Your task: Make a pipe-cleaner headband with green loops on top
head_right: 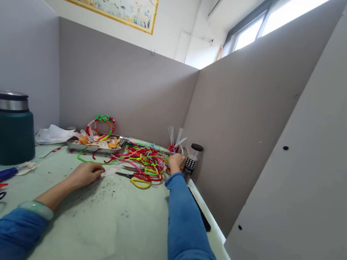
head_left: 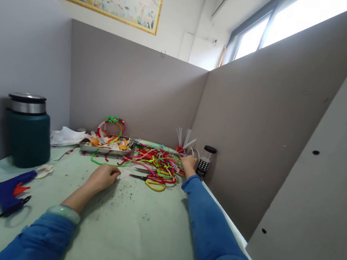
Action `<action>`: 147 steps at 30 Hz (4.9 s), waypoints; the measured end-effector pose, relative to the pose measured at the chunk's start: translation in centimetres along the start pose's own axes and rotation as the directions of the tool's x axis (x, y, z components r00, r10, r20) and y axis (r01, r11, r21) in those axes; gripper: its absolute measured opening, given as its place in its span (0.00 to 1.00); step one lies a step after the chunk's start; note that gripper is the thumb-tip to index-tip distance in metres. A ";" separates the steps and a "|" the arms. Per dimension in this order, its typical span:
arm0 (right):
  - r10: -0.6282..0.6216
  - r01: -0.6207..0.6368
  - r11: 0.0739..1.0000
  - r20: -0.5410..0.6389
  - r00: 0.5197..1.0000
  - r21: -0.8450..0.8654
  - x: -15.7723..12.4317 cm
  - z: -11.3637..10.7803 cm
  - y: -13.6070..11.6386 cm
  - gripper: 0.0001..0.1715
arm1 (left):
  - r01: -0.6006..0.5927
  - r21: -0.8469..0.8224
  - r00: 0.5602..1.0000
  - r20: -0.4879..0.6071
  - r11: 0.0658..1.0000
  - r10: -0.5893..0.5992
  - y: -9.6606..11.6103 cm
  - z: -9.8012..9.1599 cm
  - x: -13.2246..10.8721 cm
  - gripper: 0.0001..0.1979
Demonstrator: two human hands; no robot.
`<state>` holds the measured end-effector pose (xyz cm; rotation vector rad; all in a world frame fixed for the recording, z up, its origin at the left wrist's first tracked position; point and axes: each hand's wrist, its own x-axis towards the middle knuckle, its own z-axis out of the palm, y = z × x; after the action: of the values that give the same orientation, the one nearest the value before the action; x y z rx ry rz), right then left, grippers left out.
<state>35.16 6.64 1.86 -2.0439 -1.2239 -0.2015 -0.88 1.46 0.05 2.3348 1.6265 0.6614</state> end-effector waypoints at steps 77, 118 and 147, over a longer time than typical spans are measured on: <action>-0.472 0.273 0.777 0.238 0.849 0.566 -12.5 4.4 -16.4 0.17 | -0.116 -0.968 0.793 0.044 -0.221 -0.607 -0.3 -2.5 -0.5 0.06; -0.472 -0.233 0.416 0.428 0.771 0.879 -16.3 1.6 -12.6 0.09 | 0.023 -0.747 0.967 -0.153 0.664 -0.205 1.8 0.9 0.1 0.06; -0.551 -0.322 0.391 0.500 0.668 0.862 -16.0 0.6 -12.7 0.13 | -0.025 -0.766 0.987 -0.122 0.642 -0.107 2.8 -0.3 -0.8 0.16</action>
<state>16.12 -0.67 0.26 -0.9062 -1.4475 1.1868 1.06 -0.33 1.34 1.6228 1.0925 1.2585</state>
